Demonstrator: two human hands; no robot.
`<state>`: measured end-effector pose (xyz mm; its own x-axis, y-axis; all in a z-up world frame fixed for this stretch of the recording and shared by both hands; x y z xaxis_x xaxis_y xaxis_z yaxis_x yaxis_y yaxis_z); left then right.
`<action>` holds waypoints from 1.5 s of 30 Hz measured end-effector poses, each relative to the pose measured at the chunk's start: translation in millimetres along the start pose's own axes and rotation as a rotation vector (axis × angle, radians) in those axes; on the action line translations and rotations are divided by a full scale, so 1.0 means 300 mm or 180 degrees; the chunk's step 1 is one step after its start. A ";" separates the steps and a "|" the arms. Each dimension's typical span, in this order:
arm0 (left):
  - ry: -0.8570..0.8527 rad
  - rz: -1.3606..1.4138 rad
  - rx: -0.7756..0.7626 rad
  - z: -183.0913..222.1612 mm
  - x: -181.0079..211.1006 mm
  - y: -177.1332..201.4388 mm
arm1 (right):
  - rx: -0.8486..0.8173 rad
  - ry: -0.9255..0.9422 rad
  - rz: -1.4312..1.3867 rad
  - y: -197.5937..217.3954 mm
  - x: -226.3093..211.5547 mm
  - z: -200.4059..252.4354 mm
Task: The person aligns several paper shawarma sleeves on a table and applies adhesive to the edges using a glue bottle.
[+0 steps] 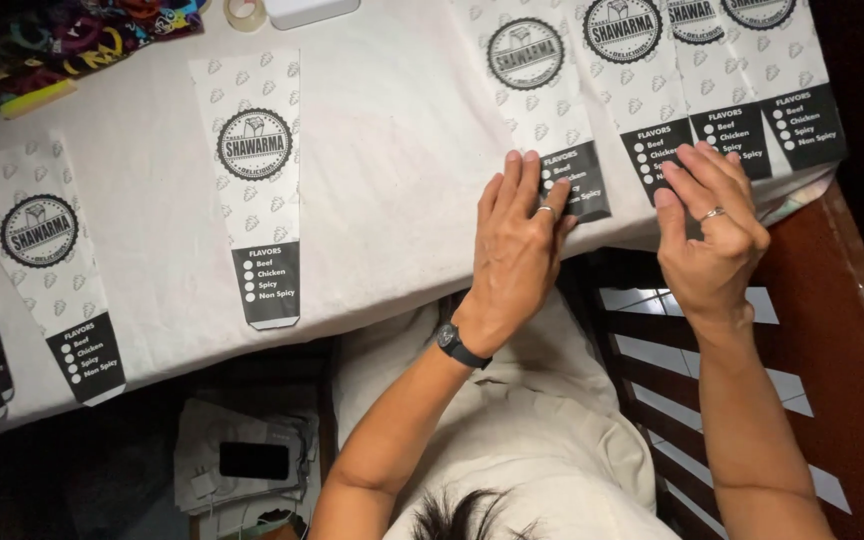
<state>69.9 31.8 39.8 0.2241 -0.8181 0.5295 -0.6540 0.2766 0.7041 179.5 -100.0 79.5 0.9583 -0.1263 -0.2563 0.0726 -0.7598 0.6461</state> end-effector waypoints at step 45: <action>0.0405 -0.0884 0.0493 0.368 -0.262 0.456 | -0.0447 0.0896 -0.1466 -0.243 -0.498 -0.110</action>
<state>-116.8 78.2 42.3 0.4910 -0.7793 0.3894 -0.6553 -0.0358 0.7545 40.3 -4.6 94.4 0.8543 0.3885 -0.3452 0.5189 -0.6015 0.6074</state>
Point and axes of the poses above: each hand's wrist, its own z-axis away from the middle knuckle, its own y-axis out of the back of the hand, x = y × z, the point moved 8 cm from there along -z, towards the middle knuckle, and after that the axes turned 4 degrees about y, right-handed, at the moved point
